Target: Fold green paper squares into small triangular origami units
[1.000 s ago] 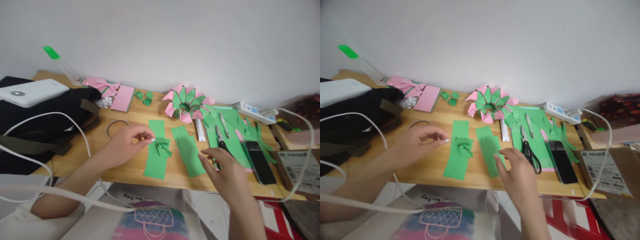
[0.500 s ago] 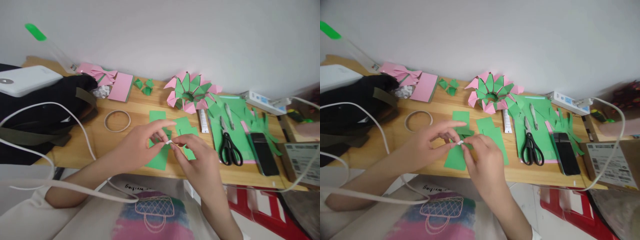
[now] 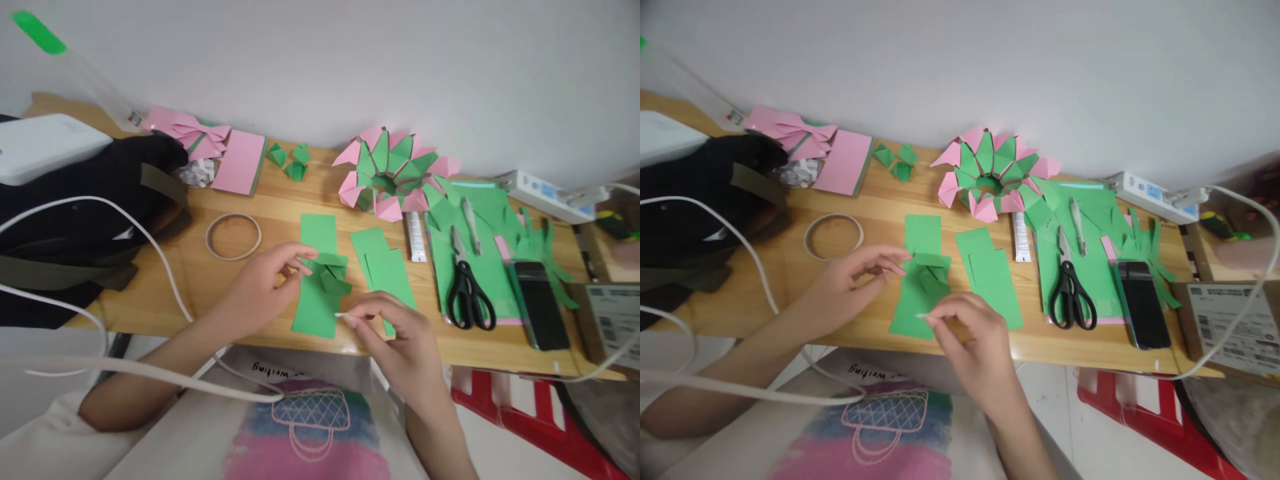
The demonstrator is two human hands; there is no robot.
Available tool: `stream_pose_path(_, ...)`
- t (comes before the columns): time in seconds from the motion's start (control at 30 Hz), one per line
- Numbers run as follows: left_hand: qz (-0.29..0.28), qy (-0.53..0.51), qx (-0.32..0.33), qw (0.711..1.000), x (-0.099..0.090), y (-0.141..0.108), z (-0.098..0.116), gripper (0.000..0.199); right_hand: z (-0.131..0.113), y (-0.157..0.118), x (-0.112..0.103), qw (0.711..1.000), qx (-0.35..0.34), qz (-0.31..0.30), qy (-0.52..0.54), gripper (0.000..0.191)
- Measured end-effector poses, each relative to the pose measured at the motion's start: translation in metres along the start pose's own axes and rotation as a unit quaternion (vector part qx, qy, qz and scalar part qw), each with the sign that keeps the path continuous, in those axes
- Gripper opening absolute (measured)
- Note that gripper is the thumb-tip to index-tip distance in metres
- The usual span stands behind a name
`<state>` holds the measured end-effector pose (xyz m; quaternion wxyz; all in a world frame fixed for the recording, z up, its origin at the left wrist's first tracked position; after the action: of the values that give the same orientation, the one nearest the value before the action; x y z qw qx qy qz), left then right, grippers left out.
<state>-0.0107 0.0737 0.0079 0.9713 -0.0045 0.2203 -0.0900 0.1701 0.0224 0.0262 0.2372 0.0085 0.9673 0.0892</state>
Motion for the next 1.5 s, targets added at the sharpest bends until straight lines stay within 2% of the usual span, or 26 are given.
stream_pose_path(0.07, 0.004, 0.048, 0.036, 0.998, 0.0, 0.0, -0.007, 0.025, 0.018, -0.001, -0.005, 0.996, 0.067, 0.051, -0.004, 0.007)
stream_pose_path(0.17, -0.013, 0.114, 0.165, 0.98, 0.007, -0.006, -0.005, 0.022, 0.037, 0.0, -0.009, 0.985, 0.125, 0.121, -0.007, 0.006)
stream_pose_path(0.27, -0.028, 0.173, 0.277, 0.945, 0.019, -0.015, 0.0, 0.024, 0.043, 0.002, -0.003, 0.984, 0.114, 0.138, -0.021, 0.019)
stream_pose_path(0.37, -0.034, 0.233, 0.334, 0.913, 0.03, -0.018, 0.001, 0.026, 0.044, 0.002, 0.009, 0.987, 0.075, 0.125, -0.061, 0.029)
stream_pose_path(0.53, -0.035, 0.301, 0.367, 0.879, 0.037, -0.017, -0.008, 0.027, 0.05, 0.0, 0.024, 0.984, 0.045, 0.106, -0.138, 0.042)
stream_pose_path(0.8, -0.055, 0.366, 0.411, 0.833, 0.038, -0.011, -0.017, 0.026, 0.055, -0.002, 0.031, 0.982, 0.045, 0.106, -0.149, 0.048)
stream_pose_path(0.97, -0.084, 0.355, 0.431, 0.825, 0.042, -0.008, -0.015, 0.027, 0.057, -0.005, 0.033, 0.981, 0.05, 0.114, -0.149, 0.048)
stream_pose_path(1.1, -0.072, 0.359, 0.432, 0.824, 0.043, -0.006, -0.015, 0.028, 0.054, -0.006, 0.034, 0.979, 0.04, 0.119, -0.158, 0.047)
stream_pose_path(1.3, -0.094, 0.379, 0.463, 0.796, 0.046, -0.007, -0.018, 0.024, 0.054, -0.008, 0.035, 0.976, 0.025, 0.133, -0.171, 0.049)
stream_pose_path(1.5, -0.076, 0.355, 0.478, 0.8, 0.045, -0.008, -0.02, 0.019, 0.047, -0.01, 0.037, 0.966, -0.029, 0.157, -0.202, 0.053)
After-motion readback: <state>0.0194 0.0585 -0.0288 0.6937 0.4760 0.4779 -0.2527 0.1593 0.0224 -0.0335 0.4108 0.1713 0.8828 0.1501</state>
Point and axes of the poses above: each hand's wrist, its own y-axis towards the middle knuckle, its own x-axis out of the palm, z = x × y, the point moved 6 cm from there along y, towards the middle knuckle, and after that the axes turned 9 degrees about z, right-handed, at the moved point
